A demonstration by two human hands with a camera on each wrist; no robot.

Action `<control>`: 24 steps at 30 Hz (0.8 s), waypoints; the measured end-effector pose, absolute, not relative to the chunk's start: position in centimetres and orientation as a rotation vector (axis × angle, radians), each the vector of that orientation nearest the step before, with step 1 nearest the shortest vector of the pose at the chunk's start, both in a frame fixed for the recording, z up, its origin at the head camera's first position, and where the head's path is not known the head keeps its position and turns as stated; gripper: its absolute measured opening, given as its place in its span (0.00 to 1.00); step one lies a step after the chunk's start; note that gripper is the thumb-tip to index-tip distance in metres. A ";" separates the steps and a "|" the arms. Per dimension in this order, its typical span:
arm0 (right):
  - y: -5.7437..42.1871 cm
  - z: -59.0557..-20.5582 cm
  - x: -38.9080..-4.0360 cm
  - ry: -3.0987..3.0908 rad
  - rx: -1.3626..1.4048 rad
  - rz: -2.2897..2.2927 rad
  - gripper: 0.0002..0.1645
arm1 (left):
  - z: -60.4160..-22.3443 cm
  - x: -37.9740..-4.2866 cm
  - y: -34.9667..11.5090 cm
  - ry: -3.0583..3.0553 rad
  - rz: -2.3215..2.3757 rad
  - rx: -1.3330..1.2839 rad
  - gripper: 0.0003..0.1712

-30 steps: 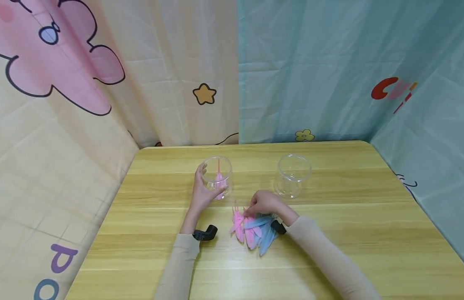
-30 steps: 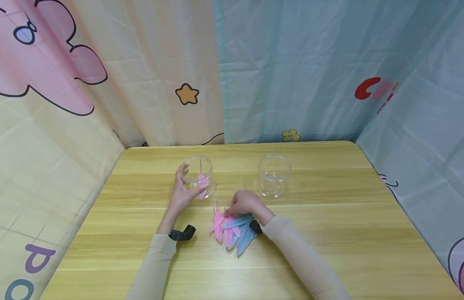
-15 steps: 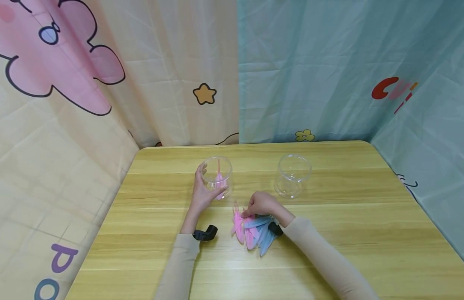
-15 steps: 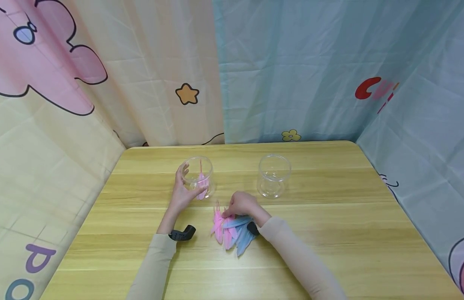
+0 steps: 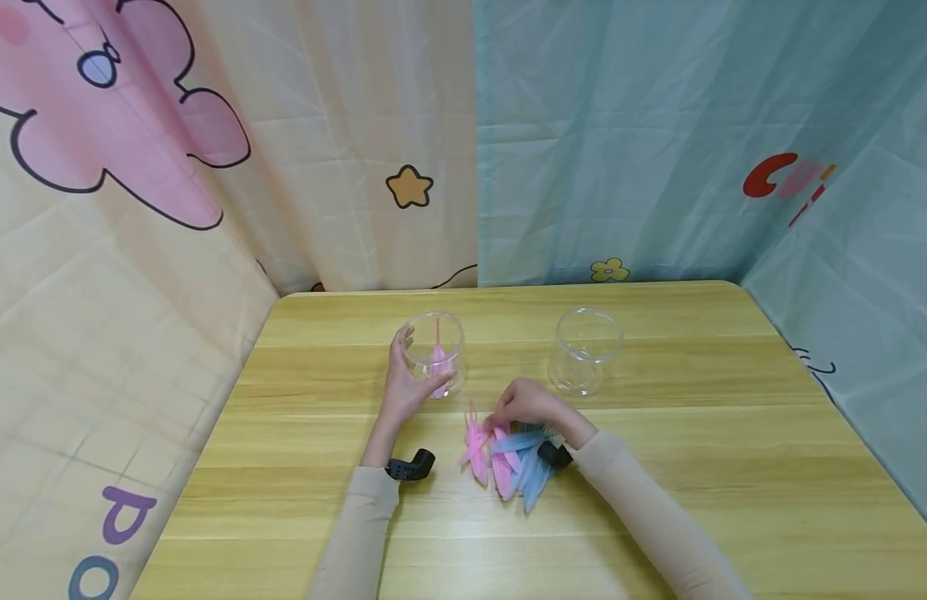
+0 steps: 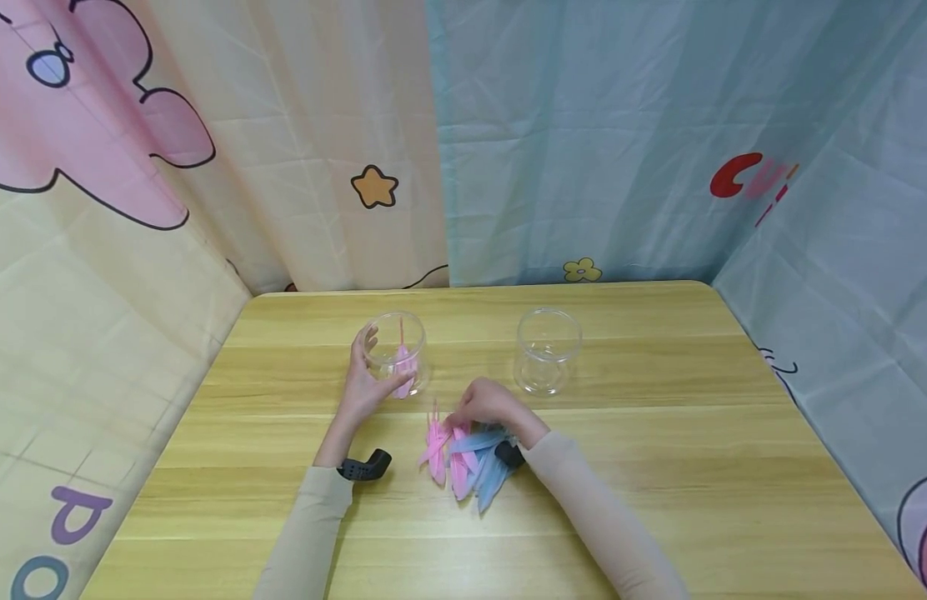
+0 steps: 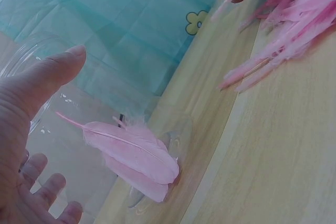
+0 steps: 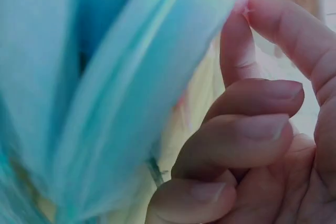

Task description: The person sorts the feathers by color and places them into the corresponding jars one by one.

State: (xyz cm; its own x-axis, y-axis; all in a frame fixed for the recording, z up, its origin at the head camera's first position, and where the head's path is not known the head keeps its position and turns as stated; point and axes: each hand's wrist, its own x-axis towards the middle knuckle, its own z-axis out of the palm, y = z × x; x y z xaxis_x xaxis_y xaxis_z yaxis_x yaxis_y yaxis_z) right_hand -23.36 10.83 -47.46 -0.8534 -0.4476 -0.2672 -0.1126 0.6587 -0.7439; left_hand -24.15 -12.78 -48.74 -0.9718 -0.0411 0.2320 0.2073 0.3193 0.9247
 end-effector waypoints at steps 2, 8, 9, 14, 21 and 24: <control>11.0 -47.2 -23.4 2.428 -0.440 -1.084 0.21 | -48.7 -24.2 -12.8 -2.369 -1.709 -0.150 0.63; 11.0 -46.3 -23.6 2.404 -0.446 -1.172 0.25 | -48.7 -24.2 -12.8 -2.368 -1.707 -0.154 0.63; 11.0 -46.1 -23.6 2.403 -0.435 -1.199 0.25 | -48.7 -24.2 -12.8 -2.368 -1.707 -0.152 0.63; 10.6 -45.4 -23.7 2.422 -0.370 -1.312 0.25 | -48.7 -24.2 -12.8 -2.372 -1.703 -0.153 0.63; 9.7 -43.7 -23.9 2.436 -0.312 -1.578 0.23 | -48.7 -24.2 -12.9 -2.377 -1.691 -0.184 0.62; 9.1 -43.0 -24.1 2.423 -0.321 -1.783 0.20 | -48.7 -24.2 -12.9 -2.377 -1.687 -0.183 0.63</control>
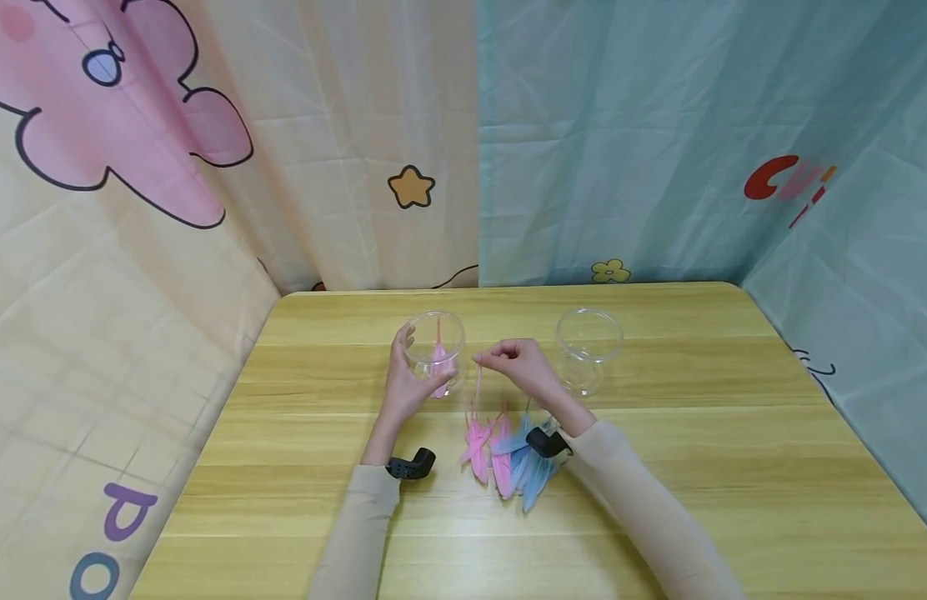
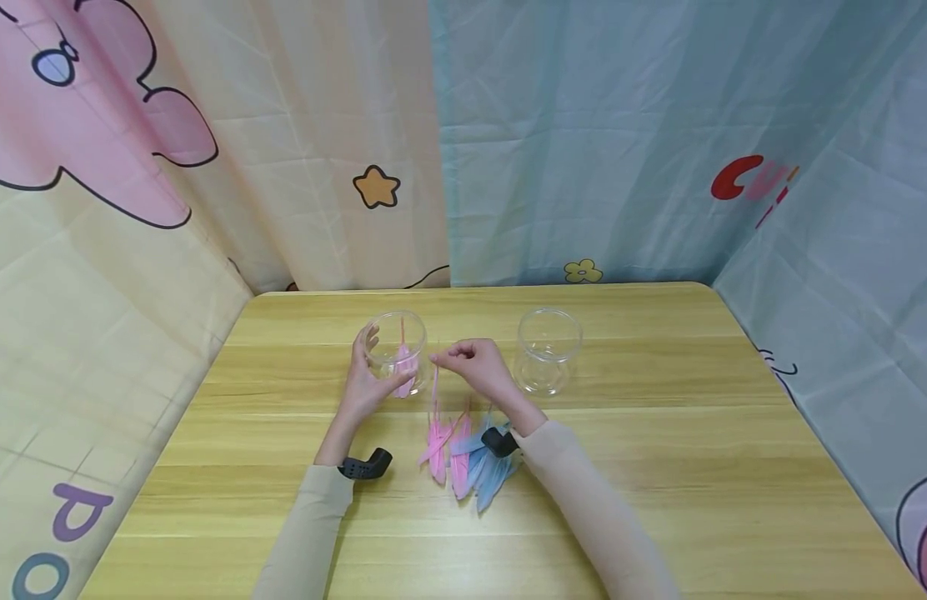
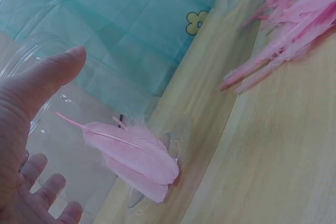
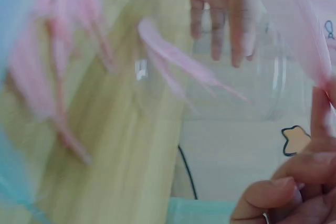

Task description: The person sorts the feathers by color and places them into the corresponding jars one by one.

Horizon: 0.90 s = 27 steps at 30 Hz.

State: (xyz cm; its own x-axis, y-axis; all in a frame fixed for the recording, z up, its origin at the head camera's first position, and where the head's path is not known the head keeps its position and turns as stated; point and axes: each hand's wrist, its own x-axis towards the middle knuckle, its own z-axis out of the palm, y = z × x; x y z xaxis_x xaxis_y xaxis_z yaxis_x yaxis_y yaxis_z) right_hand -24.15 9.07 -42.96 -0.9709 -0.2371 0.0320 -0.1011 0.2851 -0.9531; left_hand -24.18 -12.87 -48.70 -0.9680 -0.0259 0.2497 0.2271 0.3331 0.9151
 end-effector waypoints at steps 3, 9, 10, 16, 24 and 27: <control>8.3 -42.1 -24.4 2.419 -0.324 -1.979 0.19 | -48.7 -24.2 -12.9 -2.377 -1.680 -0.179 0.63; 6.9 -40.9 -25.3 2.424 -0.297 -2.275 0.19 | -48.8 -24.3 -12.8 -2.377 -1.688 -0.169 0.63; 6.6 -40.7 -25.4 2.430 -0.297 -2.308 0.18 | -48.8 -24.3 -12.8 -2.377 -1.692 -0.163 0.63; 5.2 -40.2 -26.2 2.450 -0.328 -2.435 0.17 | -48.7 -24.2 -12.8 -2.371 -1.701 -0.160 0.63; 4.0 -41.3 -27.2 2.596 -0.361 -2.337 0.14 | -48.7 -24.4 -12.8 -2.357 -1.699 -0.192 0.62; 3.8 -42.0 -27.4 2.659 -0.305 -2.220 0.14 | -48.8 -24.4 -12.9 -2.349 -1.703 -0.197 0.62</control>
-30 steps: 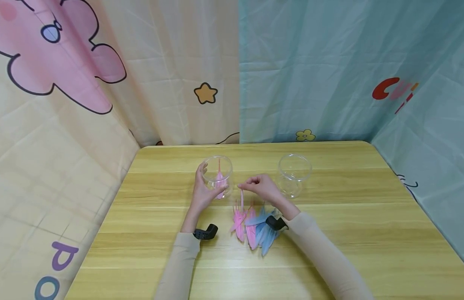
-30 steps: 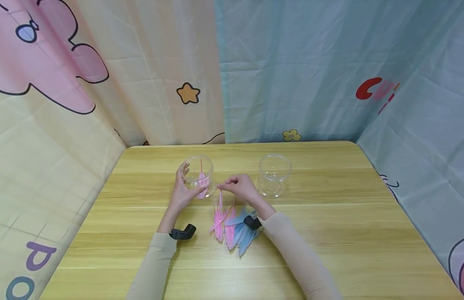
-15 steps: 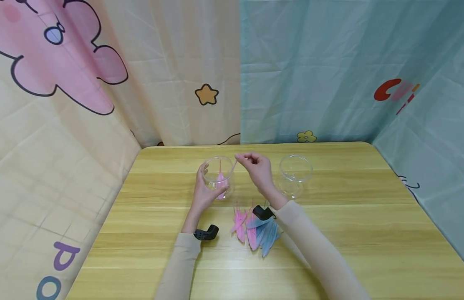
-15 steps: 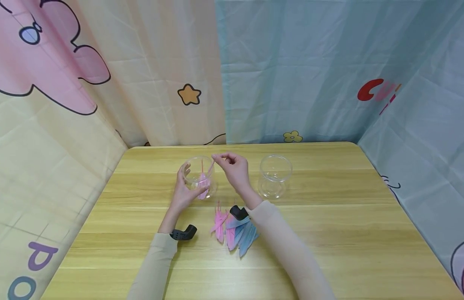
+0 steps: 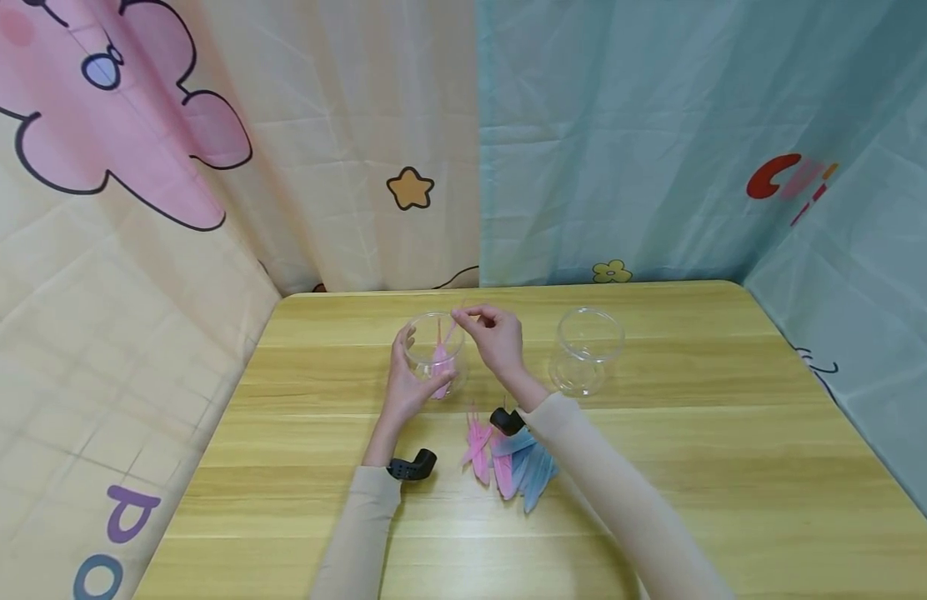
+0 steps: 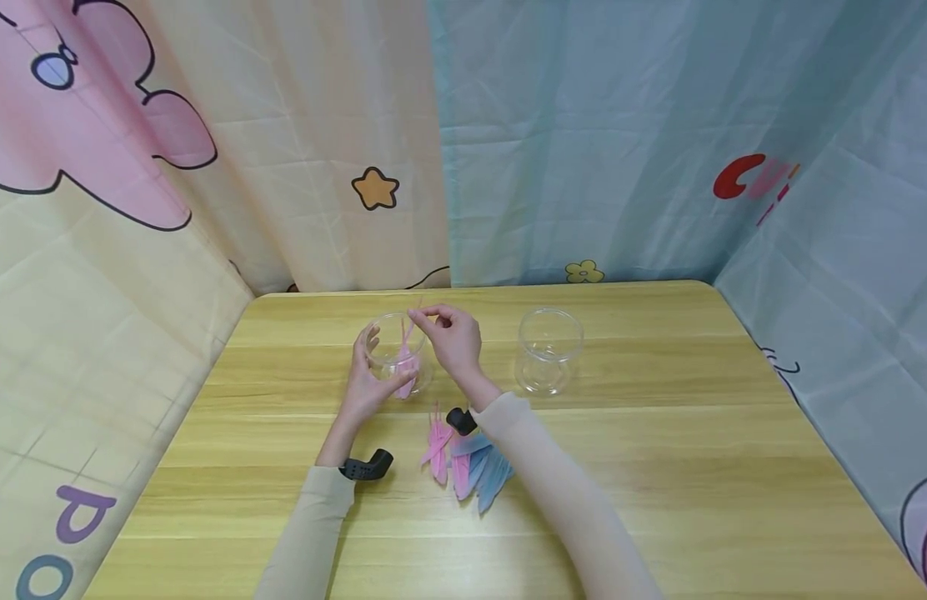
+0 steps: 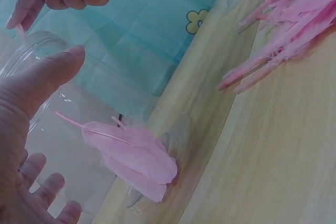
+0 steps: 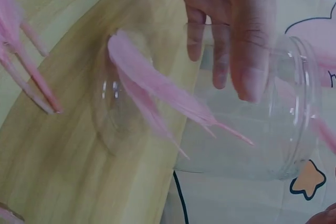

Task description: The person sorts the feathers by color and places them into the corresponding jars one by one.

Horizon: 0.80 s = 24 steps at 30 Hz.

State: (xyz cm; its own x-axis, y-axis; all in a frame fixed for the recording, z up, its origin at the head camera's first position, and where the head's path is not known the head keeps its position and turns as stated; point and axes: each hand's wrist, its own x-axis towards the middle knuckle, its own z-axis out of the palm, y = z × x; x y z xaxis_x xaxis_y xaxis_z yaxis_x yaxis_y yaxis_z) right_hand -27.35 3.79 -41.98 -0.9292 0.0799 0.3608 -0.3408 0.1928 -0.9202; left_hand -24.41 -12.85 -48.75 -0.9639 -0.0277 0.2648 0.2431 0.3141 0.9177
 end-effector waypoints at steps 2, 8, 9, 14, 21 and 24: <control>3.8 -42.4 -27.3 -2.210 0.232 1.762 0.14 | -48.8 -24.4 -12.9 -2.346 -1.707 -0.201 0.62; 4.7 -43.4 -27.1 -2.324 0.213 1.723 0.18 | -48.8 -24.5 -12.8 -2.351 -1.709 -0.195 0.62; 5.0 -43.5 -27.2 -2.336 0.204 1.719 0.19 | -48.8 -24.5 -12.8 -2.349 -1.711 -0.192 0.62; 6.4 -43.9 -27.1 -2.434 0.165 1.708 0.21 | -48.8 -24.5 -12.8 -2.356 -1.720 -0.167 0.63; 8.6 -44.0 -26.4 -2.740 0.205 1.672 0.25 | -48.9 -24.5 -12.9 -2.359 -1.720 -0.177 0.63; 9.5 -44.2 -26.1 -2.879 0.249 1.631 0.27 | -48.9 -24.5 -12.9 -2.356 -1.718 -0.182 0.63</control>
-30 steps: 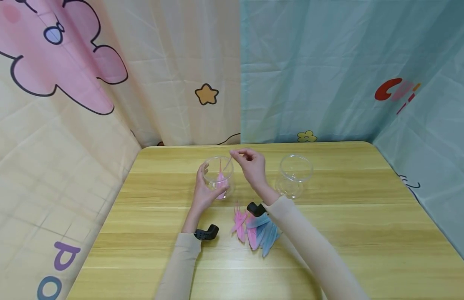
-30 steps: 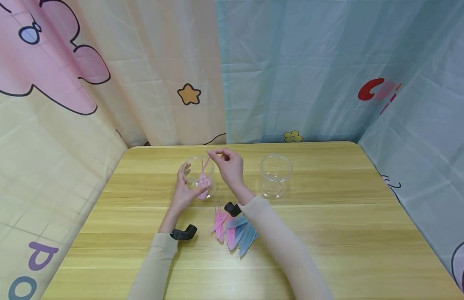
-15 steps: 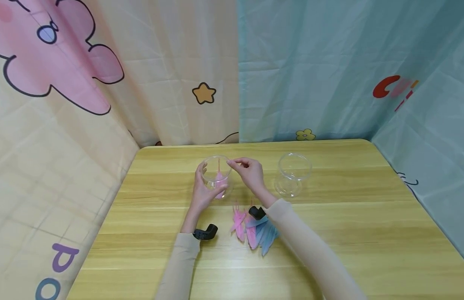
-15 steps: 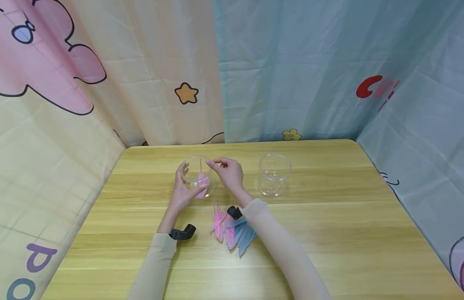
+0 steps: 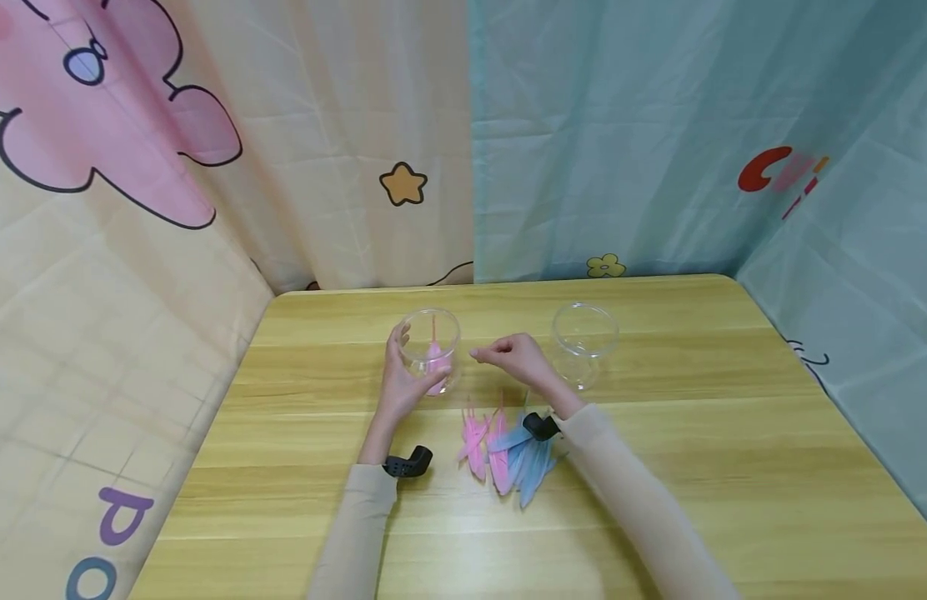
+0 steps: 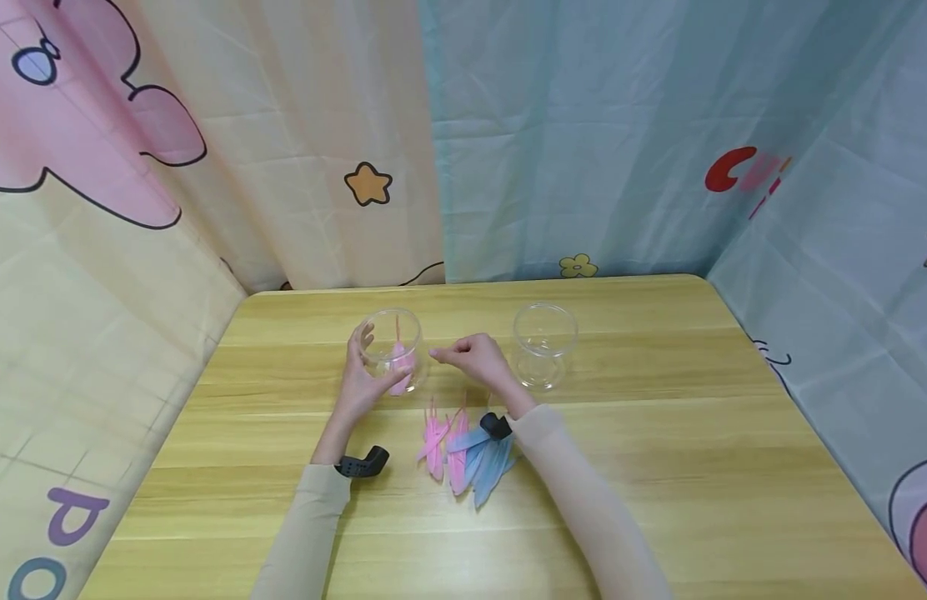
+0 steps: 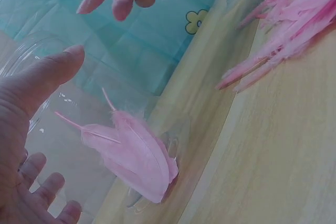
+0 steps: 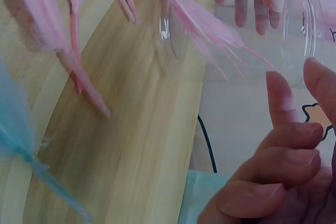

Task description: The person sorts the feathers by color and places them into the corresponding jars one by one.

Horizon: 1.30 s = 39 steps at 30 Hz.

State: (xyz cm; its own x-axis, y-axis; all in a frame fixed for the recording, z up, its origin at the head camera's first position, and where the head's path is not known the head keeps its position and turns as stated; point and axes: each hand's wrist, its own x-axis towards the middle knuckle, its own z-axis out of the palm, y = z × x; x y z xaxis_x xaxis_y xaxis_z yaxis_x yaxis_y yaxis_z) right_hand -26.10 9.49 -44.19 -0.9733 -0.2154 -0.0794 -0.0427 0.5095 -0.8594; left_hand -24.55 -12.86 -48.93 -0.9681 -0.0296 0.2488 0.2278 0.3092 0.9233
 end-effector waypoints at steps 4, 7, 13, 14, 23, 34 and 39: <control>10.3 -44.6 -26.0 2.539 -0.256 -1.321 0.27 | -49.0 -24.6 -12.9 -2.355 -1.726 -0.184 0.63; 10.9 -45.0 -25.8 2.533 -0.268 -1.247 0.29 | -49.0 -24.7 -12.9 -2.360 -1.729 -0.183 0.64; 11.8 -45.5 -25.2 2.565 -0.257 -1.061 0.31 | -48.9 -24.6 -12.9 -2.365 -1.729 -0.172 0.65; 11.9 -45.5 -25.1 2.575 -0.249 -1.026 0.31 | -48.9 -24.6 -12.9 -2.366 -1.729 -0.170 0.65; 11.8 -46.0 -24.5 2.647 -0.173 -0.812 0.32 | -48.8 -24.6 -12.9 -2.367 -1.733 -0.164 0.65; 11.1 -46.8 -24.1 2.679 -0.194 -0.766 0.33 | -48.9 -24.6 -13.0 -2.361 -1.723 -0.183 0.64; 10.8 -46.9 -24.0 2.698 -0.135 -0.772 0.33 | -49.0 -24.6 -13.0 -2.363 -1.727 -0.180 0.64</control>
State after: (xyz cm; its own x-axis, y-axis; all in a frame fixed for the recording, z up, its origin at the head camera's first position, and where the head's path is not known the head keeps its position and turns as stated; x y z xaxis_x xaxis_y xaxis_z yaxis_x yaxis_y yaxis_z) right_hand -24.01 10.81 -46.95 -0.9407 -0.1792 -0.2879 0.0001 0.8488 -0.5288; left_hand -24.56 -12.98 -48.98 -0.9706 -0.0247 0.2394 0.2206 0.3065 0.9259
